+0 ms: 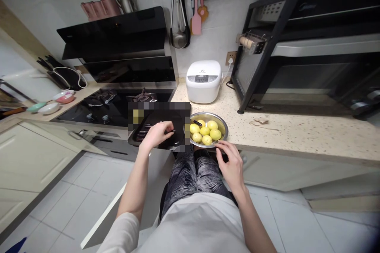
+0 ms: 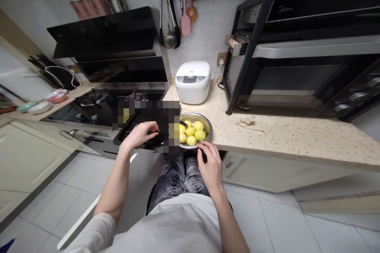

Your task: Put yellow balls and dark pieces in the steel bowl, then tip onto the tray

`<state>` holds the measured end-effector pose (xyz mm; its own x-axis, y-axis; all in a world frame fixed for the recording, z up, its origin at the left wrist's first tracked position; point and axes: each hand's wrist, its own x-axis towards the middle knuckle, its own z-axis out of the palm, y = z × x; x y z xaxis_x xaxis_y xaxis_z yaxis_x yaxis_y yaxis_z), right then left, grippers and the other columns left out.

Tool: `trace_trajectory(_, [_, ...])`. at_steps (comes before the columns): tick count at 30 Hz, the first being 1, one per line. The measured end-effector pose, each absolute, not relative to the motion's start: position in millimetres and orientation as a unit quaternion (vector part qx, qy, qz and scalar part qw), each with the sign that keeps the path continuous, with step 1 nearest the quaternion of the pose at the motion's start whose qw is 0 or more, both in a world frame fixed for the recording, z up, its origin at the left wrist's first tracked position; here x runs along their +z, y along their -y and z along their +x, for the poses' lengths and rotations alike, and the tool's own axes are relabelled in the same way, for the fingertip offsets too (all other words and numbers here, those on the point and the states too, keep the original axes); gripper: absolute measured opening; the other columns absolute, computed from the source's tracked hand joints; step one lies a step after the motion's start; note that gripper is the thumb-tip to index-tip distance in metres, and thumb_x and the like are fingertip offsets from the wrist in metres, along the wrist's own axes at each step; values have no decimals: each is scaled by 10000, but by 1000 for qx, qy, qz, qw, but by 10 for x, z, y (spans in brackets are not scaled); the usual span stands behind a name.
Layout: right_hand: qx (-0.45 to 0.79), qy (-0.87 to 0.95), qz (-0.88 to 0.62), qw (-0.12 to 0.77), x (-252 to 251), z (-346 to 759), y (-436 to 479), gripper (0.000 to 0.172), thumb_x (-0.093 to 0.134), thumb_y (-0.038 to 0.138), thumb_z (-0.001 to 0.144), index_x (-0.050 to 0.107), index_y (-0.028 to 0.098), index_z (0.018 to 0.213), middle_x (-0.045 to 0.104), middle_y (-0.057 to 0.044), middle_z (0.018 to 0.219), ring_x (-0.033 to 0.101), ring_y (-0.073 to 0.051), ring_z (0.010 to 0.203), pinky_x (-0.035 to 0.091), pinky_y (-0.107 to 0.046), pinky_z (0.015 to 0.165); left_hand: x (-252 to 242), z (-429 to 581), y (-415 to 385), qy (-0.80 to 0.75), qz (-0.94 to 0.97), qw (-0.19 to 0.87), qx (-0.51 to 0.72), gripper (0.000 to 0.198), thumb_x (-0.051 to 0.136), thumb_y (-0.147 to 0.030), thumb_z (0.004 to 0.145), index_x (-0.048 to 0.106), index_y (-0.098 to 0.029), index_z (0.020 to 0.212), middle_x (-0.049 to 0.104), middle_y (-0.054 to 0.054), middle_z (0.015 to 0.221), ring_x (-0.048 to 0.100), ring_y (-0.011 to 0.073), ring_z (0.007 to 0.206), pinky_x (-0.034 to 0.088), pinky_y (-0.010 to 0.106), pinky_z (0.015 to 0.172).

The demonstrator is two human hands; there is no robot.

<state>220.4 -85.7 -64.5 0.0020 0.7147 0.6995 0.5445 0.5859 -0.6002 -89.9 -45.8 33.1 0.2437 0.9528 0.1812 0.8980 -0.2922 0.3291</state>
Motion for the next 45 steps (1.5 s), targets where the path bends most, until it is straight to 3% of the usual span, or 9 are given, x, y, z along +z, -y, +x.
trace_trajectory(3, [83,702,-450,546,-646,2211,865,188,567,221,1009,743,231,1074,745,-94,1162,696,-249,1105,567,-439,982,342,-570,361,-512,825,97,219,63,618,-195,929,646,-222,978,720,28,961,677,209,924,504,302,823])
trace_trajectory(9, [91,705,-450,541,-634,2230,868,194,565,219,1002,746,239,1067,747,-90,1156,697,-248,1092,563,-443,989,257,-119,136,-453,864,85,203,66,654,-168,937,663,-197,995,707,35,967,672,201,887,495,285,776])
trace_trajectory(25, [93,704,-454,538,-638,2233,853,186,561,215,1011,737,228,1067,738,-93,1161,694,-241,1100,556,-428,998,122,-37,136,-473,855,69,202,162,670,-129,933,712,-207,1069,731,54,1137,704,235,1053,551,325,887])
trace_trajectory(35, [-36,707,-442,551,-549,2086,906,165,604,139,990,728,212,1070,747,-99,1086,649,-269,1077,525,-476,994,36,-305,658,-504,784,-11,362,118,574,-206,1029,687,-220,1059,727,64,1081,684,220,1026,538,361,936])
trace_trajectory(39, [48,762,-359,536,-428,1702,995,230,577,102,992,715,231,1122,735,-80,1089,668,-239,1059,543,-432,993,-36,-602,834,-528,719,-42,451,140,562,-188,1030,697,-225,1028,731,60,1030,691,211,996,540,354,931])
trace_trajectory(45, [158,858,-269,407,-258,895,737,270,543,119,1008,700,219,1204,715,-99,1180,670,-238,1104,573,-393,971,-101,-1199,943,-553,648,-152,502,164,564,-169,1023,715,-224,1053,742,57,1020,700,208,995,536,352,926])
